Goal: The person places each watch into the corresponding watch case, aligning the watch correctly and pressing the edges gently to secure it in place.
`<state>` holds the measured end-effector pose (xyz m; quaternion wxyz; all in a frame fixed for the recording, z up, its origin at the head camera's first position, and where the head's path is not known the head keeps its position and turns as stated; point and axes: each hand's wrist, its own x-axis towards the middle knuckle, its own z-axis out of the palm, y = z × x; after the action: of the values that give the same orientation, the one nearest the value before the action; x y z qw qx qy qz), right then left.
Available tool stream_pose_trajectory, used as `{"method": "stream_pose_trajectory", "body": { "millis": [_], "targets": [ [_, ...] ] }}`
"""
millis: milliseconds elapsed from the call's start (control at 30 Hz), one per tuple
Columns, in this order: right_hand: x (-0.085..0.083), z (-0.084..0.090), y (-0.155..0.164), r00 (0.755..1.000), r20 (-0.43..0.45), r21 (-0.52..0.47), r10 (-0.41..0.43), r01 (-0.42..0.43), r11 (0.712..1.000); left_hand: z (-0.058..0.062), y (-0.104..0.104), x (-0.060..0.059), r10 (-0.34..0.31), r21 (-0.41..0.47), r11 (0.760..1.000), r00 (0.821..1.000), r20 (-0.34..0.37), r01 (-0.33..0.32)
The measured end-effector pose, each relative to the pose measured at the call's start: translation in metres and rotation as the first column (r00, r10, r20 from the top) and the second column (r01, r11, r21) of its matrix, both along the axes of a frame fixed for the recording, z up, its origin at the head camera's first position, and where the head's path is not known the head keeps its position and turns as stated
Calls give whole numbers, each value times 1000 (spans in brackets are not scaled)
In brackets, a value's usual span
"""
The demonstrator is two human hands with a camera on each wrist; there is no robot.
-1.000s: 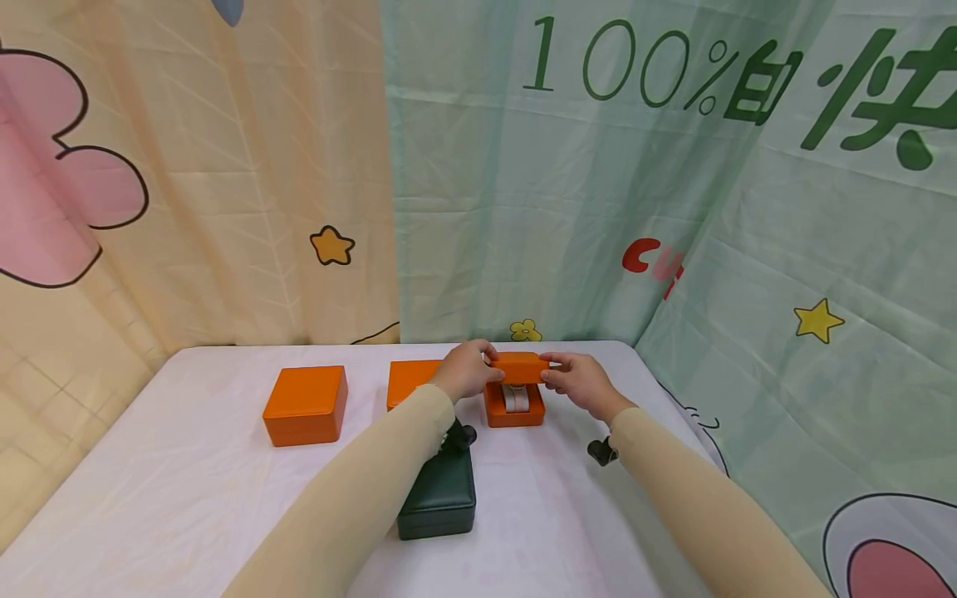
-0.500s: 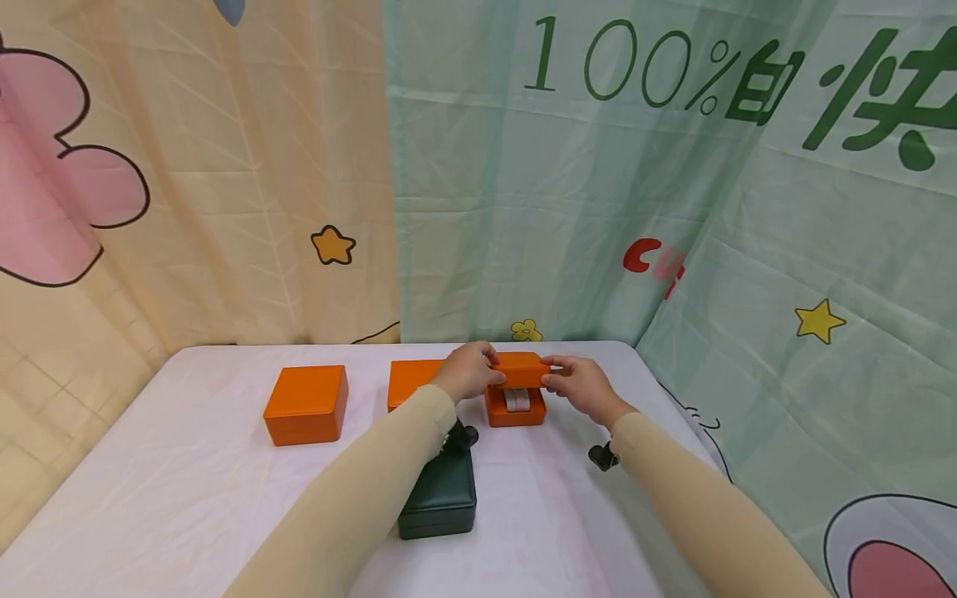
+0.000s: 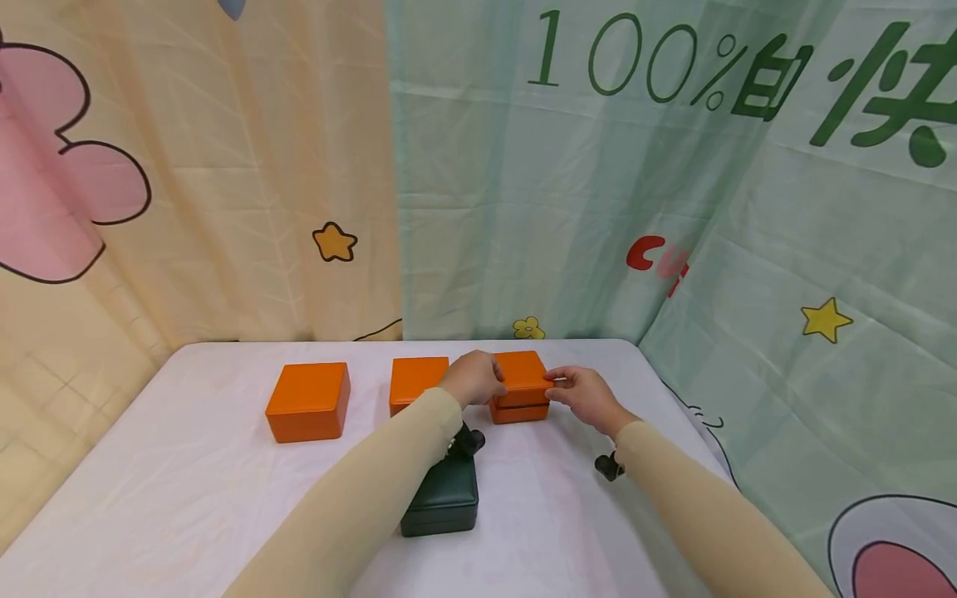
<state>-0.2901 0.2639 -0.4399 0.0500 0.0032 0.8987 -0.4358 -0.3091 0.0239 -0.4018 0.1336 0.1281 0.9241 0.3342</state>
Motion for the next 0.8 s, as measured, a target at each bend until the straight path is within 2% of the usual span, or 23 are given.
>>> {"method": "stream_pose_trajectory", "body": {
  "millis": [167, 400, 533, 667, 800],
  "targets": [
    [5, -3, -4, 1000, 21, 40, -13, 12, 999, 1, -1, 2, -6, -46, 999, 999, 37, 7],
    [5, -3, -8, 1000, 18, 67, -22, 21, 998, 4, -4, 0, -20, -51, 998, 997, 75, 24],
    [4, -3, -9, 1000, 9, 83, -11, 10, 996, 8, -8, 1, -52, -63, 996, 995, 85, 58],
    [5, -2, -10, 1000, 3, 126, 0, -1, 992, 15, -13, 3, -84, -69, 994, 994, 74, 89],
    [8, 2, -12, 998, -44, 274, 52, -38, 961, 28, -26, 11, -98, -89, 991, 995, 2, 97]
  ]
}}
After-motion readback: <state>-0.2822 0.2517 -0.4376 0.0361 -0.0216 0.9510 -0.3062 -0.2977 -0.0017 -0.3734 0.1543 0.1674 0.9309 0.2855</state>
